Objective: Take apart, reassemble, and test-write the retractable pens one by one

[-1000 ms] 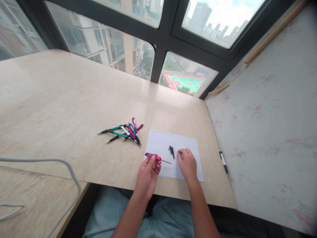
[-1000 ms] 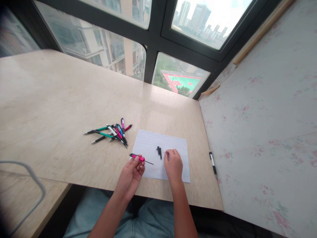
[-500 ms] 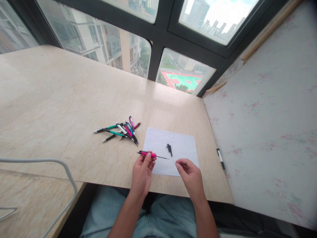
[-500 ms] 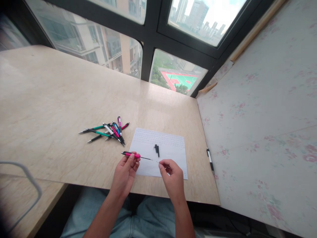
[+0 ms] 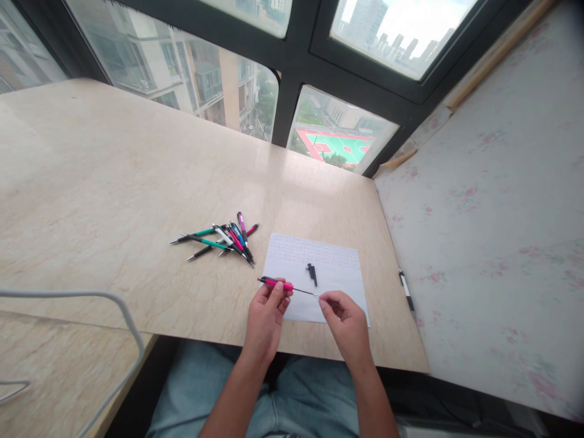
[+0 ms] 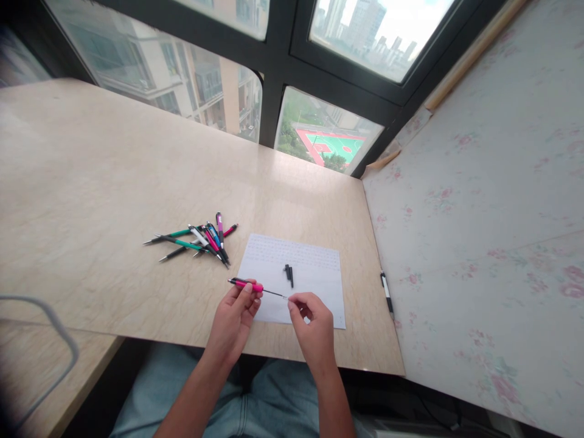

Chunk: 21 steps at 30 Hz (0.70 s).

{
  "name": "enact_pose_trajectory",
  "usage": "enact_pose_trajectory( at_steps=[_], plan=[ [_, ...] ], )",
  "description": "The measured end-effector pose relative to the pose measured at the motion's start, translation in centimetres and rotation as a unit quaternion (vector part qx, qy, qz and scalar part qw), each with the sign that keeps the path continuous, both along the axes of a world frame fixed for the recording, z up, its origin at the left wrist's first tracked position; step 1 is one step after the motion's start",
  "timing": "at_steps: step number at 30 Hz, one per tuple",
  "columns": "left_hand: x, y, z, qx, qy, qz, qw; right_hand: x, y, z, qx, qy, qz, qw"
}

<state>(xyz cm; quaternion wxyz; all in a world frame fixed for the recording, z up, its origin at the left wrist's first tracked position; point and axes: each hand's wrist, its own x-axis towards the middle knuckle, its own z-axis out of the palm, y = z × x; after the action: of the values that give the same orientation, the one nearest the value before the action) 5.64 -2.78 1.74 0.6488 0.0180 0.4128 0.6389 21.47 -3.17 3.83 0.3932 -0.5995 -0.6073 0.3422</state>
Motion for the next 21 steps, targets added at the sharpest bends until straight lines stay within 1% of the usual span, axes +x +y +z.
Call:
enact_pose_trajectory(
  at_steps=[7, 21],
  plan=[
    [-0.22, 0.03, -0.13, 0.000, 0.000, 0.010, 1.000, 0.38, -0.17, 0.47, -0.001, -0.006, -0.006, 1.000],
    [-0.06, -0.06, -0.14, -0.002, 0.005, 0.001, 1.000, 0.50, -0.30, 0.37, -0.001, -0.012, -0.004, 1.000]
  ],
)
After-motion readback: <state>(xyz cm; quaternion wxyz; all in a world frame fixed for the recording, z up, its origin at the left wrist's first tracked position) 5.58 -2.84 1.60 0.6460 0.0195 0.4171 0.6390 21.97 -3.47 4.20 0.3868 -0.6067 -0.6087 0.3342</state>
